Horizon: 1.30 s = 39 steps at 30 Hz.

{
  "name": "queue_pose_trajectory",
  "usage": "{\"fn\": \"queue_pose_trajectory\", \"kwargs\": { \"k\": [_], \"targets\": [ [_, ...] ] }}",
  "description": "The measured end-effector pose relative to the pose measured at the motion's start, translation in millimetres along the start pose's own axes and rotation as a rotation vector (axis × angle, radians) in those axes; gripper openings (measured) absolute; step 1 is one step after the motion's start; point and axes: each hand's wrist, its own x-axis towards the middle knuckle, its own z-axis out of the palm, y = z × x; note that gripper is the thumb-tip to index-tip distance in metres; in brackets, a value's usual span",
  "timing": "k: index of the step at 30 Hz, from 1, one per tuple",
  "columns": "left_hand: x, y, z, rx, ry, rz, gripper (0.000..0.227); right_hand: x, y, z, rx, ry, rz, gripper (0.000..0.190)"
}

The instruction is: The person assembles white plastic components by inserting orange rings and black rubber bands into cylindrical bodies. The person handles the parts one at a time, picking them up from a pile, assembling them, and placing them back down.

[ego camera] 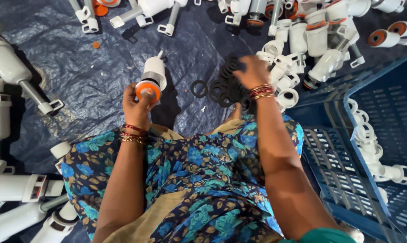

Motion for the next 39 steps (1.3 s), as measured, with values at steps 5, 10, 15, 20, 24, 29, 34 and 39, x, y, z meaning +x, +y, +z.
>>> {"fn": "queue_pose_trajectory", "kwargs": {
  "k": [5,10,15,20,24,29,34,39],
  "targets": [
    [1.6,-2.2,13.4,0.171,0.024,-0.021,0.039,13.7,77.2,5.1,-0.094,-0.168,0.557,0.067],
    [-8.2,-2.9,10.1,-0.008,-0.099,-0.092,0.044,0.3,84.8,29.8,-0.092,-0.191,0.808,0.075],
    [-14.1,8.0,8.9,0.052,-0.170,-0.156,0.044,2.4,87.3,15.1,-0.087,-0.224,0.818,0.075],
    [-17.7,16.2,16.6,-0.052,-0.230,-0.214,0.042,-2.1,78.3,-23.8,0.014,-0.097,0.669,0.076],
    [-14.9,21.9,22.7,-0.075,-0.263,-0.274,0.043,-19.7,9.7,-54.2,0.787,0.023,0.495,0.057],
    [-14.3,9.9,31.6,-0.087,-0.392,-0.246,0.052,-76.6,-133.8,-30.7,1.362,0.097,0.058,0.053],
    [-16.9,1.7,29.7,-0.240,-0.595,-0.202,0.061,-112.4,-210.6,-20.4,0.769,0.279,-0.421,0.080],
    [-15.9,12.4,38.1,0.064,-0.570,-0.242,0.069,-116.3,-212.5,-20.3,0.568,0.265,-0.511,0.074]
  ]
}}
